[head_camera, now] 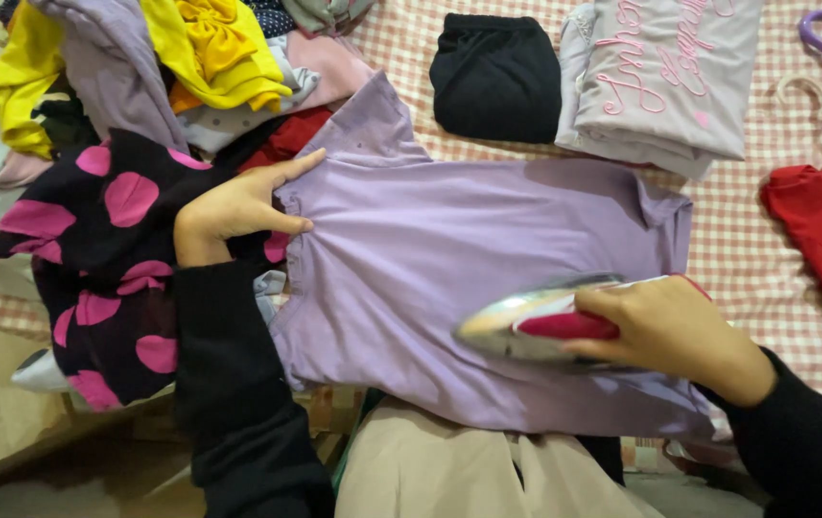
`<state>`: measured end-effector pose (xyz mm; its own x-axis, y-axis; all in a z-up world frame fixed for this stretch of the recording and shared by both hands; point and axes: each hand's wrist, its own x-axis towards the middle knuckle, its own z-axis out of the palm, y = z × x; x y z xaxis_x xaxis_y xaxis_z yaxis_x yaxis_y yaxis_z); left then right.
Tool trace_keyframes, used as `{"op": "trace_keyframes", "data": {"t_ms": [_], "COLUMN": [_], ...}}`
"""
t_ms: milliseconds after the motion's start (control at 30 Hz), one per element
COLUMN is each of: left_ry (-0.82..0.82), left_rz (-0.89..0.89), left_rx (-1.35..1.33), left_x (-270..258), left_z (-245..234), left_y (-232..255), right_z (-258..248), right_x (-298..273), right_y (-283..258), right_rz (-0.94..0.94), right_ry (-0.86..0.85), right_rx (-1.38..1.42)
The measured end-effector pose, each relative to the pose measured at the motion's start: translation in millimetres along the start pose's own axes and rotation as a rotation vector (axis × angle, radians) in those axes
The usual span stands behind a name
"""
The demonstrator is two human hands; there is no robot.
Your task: Ironing and folding various pieces of clothing on a flat surface
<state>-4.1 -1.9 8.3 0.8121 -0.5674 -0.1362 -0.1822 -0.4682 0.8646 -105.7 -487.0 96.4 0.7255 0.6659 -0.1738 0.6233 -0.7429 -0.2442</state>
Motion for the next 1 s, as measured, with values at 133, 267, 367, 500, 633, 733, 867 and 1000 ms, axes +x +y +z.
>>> {"op": "trace_keyframes", "data": {"t_ms": [133,267,367,500,633,733,867,1000], "left_ry": [-0.019,-0.030,0.032,0.146,0.194,0.257,0.277,0.175], "left_rz": [0.029,0.056,0.055,0.047,0.115,0.202,0.240,0.182], "left_rx": [-0.038,-0.055,-0.036,-0.022,0.038,0.074,0.072,0.105], "left_x": [-1,2,9,20,19,17,19,21], "left_z": [1,1,6,13,12,11,11,12], "left_y": [18,17,11,2,-4,-8,-15,-15], "right_z": [6,1,-1,3,4,7,1,-6], "right_x": [11,31,44,56,58,59,68,77], "right_y": [8,18,13,-13,-31,-26,-5,6], "right_rz": [0.120,0.192,0.150,0.025,-0.005,-0.020,0.154,0.327], "right_ry": [0.145,0.228,0.204,0.138,0.087,0.162,0.269,0.249], "right_rx": [-0.138,-0.211,-0.163,-0.061,-0.080,-0.124,-0.193,-0.193]}}
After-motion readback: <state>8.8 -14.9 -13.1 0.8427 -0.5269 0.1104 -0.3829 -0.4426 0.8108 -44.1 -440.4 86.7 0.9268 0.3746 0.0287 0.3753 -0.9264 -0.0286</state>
